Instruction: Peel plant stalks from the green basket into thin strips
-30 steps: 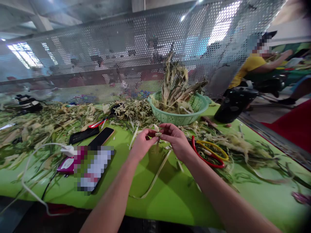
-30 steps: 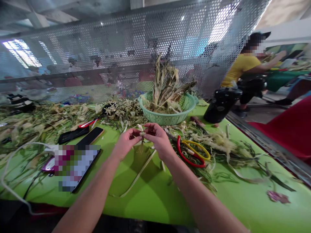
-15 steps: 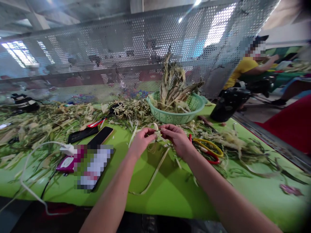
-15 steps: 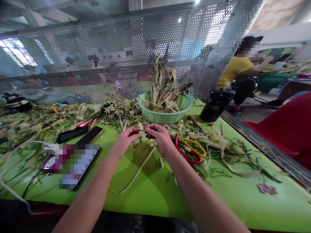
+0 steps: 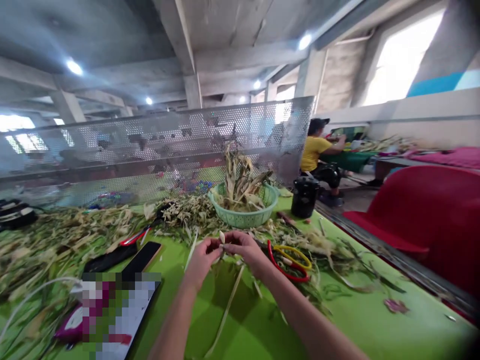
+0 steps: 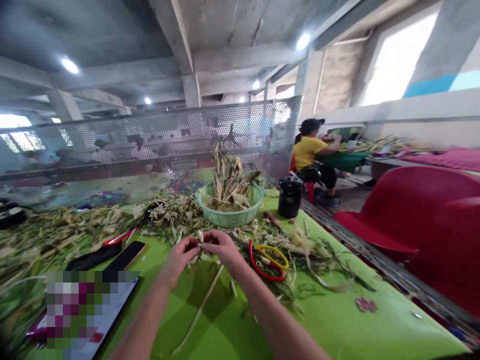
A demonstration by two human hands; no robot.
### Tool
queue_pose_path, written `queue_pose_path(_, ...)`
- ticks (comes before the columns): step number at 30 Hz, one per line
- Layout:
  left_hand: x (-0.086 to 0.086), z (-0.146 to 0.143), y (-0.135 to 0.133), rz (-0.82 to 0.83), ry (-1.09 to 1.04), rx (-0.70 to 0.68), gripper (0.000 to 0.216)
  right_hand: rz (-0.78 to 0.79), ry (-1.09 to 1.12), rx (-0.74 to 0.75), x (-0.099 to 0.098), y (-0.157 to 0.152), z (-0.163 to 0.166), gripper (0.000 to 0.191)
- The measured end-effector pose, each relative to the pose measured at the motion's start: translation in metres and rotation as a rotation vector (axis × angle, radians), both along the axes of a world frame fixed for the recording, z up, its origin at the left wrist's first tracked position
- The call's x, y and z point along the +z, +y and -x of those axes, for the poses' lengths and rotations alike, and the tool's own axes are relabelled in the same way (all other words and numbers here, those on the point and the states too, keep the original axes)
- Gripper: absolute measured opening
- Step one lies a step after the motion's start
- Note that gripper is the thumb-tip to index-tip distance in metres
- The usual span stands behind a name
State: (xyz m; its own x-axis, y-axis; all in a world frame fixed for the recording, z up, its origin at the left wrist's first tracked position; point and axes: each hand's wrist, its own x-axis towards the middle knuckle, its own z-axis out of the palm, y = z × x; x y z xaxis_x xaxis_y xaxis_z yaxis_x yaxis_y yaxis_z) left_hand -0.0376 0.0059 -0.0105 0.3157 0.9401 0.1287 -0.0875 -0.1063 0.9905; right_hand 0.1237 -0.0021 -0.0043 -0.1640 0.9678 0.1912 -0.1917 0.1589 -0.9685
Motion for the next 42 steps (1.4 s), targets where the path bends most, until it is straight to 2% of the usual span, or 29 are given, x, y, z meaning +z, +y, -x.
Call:
queue_pose_path(7,-0.0061,0.0034,0.003,-0.016,0.041,0.043,0.026,-0.037,-0.126,-0.11,-0.0035,0.0014,-0.0026,0.03)
queue_pose_path(15,-0.0053,0.0035,0.0032,0.068,-0.06,0.022,0.024,0.039,0.011,0.038,-0.0057,0.0029,-0.004,0.026)
queue_pose_path(22,-0.0054,0.0047,0.0043,0.073,-0.049,0.038,0.025,0.031,-0.004,-0.03,-0.0074,0.0058,-0.0043,0.023)
queue_pose_path(26,-0.0059,0.0053,0.0047,0.079,-0.036,0.028,0.025,0.034,-0.025,-0.004,-0.006,0.0041,-0.0035,0.032)
queue_pose_path(29,-0.0057,0.0054,0.0043,0.075,-0.055,0.014,0.024,0.03,-0.028,0.01,-0.0049,0.0026,-0.0019,0.028)
queue_pose_path(35,-0.0045,0.0027,0.0017,0.082,-0.098,-0.033,0.026,0.009,0.004,-0.094,-0.0052,0.0021,0.0008,0.021)
queue_pose_path(42,-0.0092,0.0013,0.0042,0.066,-0.042,0.079,0.019,-0.033,-0.087,-0.156,-0.0043,0.001,0.0032,0.025)
